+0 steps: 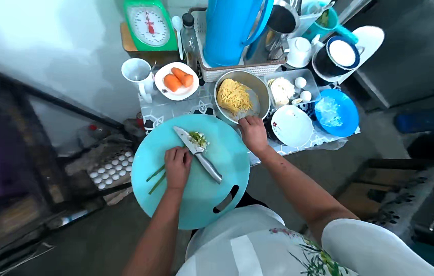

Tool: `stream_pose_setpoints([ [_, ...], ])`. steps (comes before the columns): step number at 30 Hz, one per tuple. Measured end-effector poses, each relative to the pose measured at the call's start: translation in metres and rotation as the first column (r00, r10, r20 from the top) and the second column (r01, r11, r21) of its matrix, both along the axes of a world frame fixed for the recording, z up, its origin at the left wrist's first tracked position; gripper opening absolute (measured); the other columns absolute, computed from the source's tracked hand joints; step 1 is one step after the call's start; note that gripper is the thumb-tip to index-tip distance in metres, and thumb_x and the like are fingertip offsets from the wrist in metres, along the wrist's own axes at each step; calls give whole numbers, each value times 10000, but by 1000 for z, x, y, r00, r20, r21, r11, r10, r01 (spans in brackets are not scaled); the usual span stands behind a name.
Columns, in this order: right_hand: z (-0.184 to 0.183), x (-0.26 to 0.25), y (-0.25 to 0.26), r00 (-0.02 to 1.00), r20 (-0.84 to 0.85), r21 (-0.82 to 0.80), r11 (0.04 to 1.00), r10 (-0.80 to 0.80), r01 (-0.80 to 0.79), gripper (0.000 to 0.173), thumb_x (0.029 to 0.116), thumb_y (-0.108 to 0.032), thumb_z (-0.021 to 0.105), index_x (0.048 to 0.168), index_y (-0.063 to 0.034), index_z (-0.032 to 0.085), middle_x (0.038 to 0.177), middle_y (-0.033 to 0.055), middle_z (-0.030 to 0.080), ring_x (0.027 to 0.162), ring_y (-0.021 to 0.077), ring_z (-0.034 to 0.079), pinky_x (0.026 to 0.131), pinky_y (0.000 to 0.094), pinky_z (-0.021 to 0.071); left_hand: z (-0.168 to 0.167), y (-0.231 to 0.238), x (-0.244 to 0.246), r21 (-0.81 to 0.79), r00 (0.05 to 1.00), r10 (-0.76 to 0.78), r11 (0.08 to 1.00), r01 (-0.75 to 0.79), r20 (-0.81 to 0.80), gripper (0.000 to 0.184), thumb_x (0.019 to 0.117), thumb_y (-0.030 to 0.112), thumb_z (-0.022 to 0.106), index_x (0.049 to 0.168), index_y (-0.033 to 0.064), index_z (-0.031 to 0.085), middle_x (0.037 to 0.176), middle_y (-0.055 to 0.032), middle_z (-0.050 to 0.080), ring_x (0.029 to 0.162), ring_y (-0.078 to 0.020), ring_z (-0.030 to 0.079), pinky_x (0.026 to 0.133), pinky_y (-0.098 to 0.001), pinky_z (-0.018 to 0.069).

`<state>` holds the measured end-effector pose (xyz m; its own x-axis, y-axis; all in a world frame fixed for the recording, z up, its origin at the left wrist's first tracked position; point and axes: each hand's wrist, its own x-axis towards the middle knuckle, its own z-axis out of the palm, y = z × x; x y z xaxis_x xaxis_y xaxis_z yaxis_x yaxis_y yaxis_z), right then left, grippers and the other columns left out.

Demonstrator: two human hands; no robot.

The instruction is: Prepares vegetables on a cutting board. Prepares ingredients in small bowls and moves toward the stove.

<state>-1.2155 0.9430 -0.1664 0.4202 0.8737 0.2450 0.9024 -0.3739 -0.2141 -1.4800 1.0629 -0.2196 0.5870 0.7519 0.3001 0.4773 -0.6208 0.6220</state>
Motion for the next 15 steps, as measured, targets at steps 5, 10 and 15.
stream_pose_setpoints([
  [5,0,-9,0,997,-19,25,997,-71,71,176,968,-52,637,1114,-24,731,1150,240,683,1093,447,649,963,583,511,1,6,-2,-19,1000,9,1000,-9,-17,111,941,49,671,1001,-27,724,1082,-227,677,1073,-403,641,957,-512,525],
  [10,1,-24,-20,994,21,36,994,-105,104,405,927,-103,718,1320,-43,638,1308,245,617,1232,454,582,1041,617,447,3,27,-4,14,999,-27,1000,28,-46,115,945,43,671,1015,-36,714,1094,-237,674,1093,-420,635,973,-531,514],
  [15,2,-8,-5,985,-98,-80,988,-141,134,307,960,-204,709,1213,-32,697,1187,207,704,1195,438,621,932,618,507,3,39,-3,5,996,-71,997,71,-50,136,967,65,648,1037,-31,714,1105,-243,670,1109,-432,628,973,-540,516],
])
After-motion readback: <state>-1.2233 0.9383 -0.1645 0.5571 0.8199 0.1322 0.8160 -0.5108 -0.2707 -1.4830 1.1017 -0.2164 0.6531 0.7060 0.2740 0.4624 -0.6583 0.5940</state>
